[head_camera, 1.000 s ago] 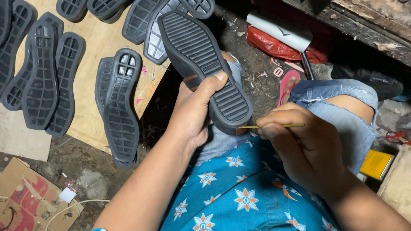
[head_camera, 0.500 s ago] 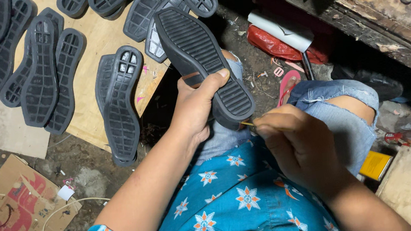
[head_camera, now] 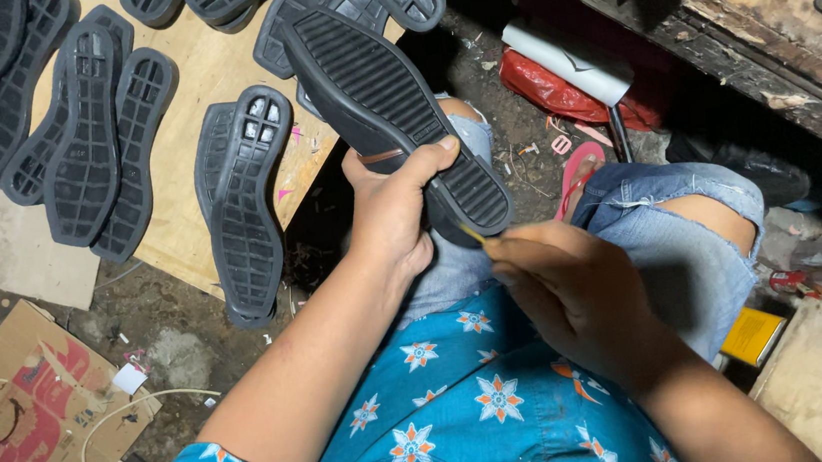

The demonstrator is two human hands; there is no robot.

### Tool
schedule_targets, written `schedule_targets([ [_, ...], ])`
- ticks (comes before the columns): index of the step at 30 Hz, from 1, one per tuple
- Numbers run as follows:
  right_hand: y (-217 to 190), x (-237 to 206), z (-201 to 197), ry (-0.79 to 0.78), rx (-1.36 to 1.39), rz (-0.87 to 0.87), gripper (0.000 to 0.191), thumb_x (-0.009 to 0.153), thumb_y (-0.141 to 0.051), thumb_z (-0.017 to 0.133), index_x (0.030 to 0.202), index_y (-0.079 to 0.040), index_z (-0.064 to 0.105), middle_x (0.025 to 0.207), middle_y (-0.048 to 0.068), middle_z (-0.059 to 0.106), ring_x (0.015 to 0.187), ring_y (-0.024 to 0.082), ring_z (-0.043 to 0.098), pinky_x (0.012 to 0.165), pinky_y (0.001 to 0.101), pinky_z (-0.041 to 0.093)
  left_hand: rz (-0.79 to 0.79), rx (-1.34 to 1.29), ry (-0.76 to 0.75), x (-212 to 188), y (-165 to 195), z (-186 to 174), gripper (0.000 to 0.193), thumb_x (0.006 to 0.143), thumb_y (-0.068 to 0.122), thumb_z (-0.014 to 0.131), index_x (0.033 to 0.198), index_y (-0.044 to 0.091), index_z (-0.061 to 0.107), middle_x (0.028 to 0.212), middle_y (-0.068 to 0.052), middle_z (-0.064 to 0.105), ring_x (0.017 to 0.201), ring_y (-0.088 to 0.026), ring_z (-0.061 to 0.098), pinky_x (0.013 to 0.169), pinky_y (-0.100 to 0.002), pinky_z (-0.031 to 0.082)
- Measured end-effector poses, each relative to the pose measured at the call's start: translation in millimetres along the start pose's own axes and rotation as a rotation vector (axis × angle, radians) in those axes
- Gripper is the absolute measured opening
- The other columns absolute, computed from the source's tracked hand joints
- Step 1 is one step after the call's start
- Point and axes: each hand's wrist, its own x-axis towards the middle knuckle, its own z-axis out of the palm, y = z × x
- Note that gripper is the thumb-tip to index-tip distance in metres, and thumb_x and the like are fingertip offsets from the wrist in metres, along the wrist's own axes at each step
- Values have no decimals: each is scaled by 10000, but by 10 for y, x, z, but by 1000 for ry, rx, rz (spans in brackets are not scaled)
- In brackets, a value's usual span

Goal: The person trims the edges of a black rubber shoe sole using a small pointed tool and red-handled scissors. They hold the sole in one hand and carefully scrape and cut along the perimeter, then place the trimmed sole on a wooden table with other soles.

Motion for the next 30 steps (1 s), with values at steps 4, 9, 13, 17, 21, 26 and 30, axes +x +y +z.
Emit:
schedule_targets([
  [4,-1,96,67,6,-73,-60,221,934,-81,687,1148,-30,668,1064,157,718,915,320,720,788,370,573,-45,-14,97,16,-53,27,657,693,-39,789,1230,4,415,1029,-129,632,885,-228,690,764,-405,635],
  [9,42,197,136,44,-119,-110,213,944,-58,678,1155,-29,659,1057,150,708,913,324,709,780,384,567,-19,2,119,8,-95,40,743,679,-28,812,1268,21,362,1080,-125,605,951,-223,671,828,-389,617],
  [13,48,228,177,36,-205,-105,214,933,-63,679,1145,-31,671,1033,144,709,901,326,706,750,396,559,20,38,116,8,-135,37,781,680,-11,828,1293,11,344,1105,-132,602,979,-225,662,856,-376,598],
  [17,26,210,154,11,-227,-84,179,935,-73,681,1110,-42,681,1026,140,715,895,326,707,756,396,565,26,64,109,11,-151,29,789,673,-14,823,1291,26,334,1104,-124,604,982,-217,666,861,-376,602],
  [21,-16,102,72,-58,-177,75,176,912,-79,680,1085,-53,702,998,135,725,873,321,723,736,375,577,6,52,67,26,-133,8,733,689,-14,807,1267,4,357,1081,-140,616,960,-230,675,837,-401,617],
  [26,-25,-28,57,-18,-117,52,175,931,-64,662,1104,-45,684,1007,129,718,889,301,727,765,363,579,20,59,32,66,-110,-40,643,697,-41,799,1218,-20,424,1039,-134,640,925,-226,688,836,-400,620],
  [30,15,-116,41,-11,-117,87,172,922,-56,669,1093,-50,689,1004,135,715,893,298,727,762,364,573,56,56,-66,62,-118,-70,553,735,-52,801,1204,-109,513,1029,-157,659,907,-242,687,840,-409,611],
])
